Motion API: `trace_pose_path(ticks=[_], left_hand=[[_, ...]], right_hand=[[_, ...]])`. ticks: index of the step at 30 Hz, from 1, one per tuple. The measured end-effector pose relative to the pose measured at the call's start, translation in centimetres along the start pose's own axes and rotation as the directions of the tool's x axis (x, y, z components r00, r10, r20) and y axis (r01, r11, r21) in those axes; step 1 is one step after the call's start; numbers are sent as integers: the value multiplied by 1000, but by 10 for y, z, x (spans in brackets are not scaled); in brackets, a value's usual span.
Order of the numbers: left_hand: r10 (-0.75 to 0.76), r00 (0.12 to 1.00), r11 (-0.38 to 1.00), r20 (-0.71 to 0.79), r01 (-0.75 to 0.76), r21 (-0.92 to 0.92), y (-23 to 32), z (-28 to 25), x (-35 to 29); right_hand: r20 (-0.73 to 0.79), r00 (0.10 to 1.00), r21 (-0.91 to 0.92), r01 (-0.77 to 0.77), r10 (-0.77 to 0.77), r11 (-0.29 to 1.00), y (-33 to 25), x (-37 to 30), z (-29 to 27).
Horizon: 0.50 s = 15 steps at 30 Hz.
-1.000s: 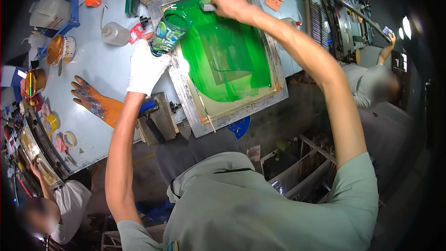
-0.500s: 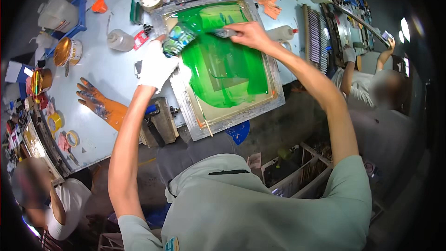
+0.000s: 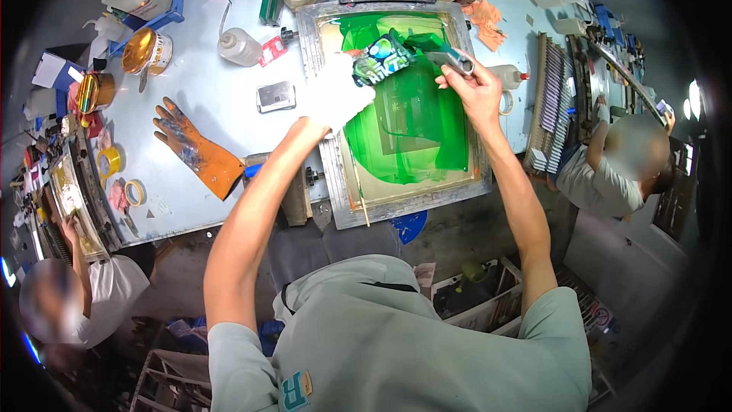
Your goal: Applying green ink to a component using a screen printing frame and squeegee.
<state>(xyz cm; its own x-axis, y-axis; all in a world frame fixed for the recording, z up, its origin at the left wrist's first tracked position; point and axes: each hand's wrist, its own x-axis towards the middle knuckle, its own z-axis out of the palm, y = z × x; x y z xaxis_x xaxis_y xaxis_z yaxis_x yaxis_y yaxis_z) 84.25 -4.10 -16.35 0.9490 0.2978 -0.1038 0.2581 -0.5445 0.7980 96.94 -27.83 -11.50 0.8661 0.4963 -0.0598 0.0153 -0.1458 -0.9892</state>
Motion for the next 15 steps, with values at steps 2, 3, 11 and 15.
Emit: trace_pose_path(ticks=[2,3,11,15], left_hand=[[-6,1000,1000,-16,5,-14,11,4,0],[-17,999,1000,-35,16,-25,15,5,1],[45,998,996,-33,-47,-77,20,-2,-1],[32,999,996,4,-32,-83,22,-4,-3]], right_hand=[[-17,999,-18,50,-50,999,-2,-8,5],[-24,994,-45,109,-110,993,0,-10,7],[-93,985,-29,146,-148,989,14,-9,7],[-84,988,-69,123,-129,990,17,-5,8]])
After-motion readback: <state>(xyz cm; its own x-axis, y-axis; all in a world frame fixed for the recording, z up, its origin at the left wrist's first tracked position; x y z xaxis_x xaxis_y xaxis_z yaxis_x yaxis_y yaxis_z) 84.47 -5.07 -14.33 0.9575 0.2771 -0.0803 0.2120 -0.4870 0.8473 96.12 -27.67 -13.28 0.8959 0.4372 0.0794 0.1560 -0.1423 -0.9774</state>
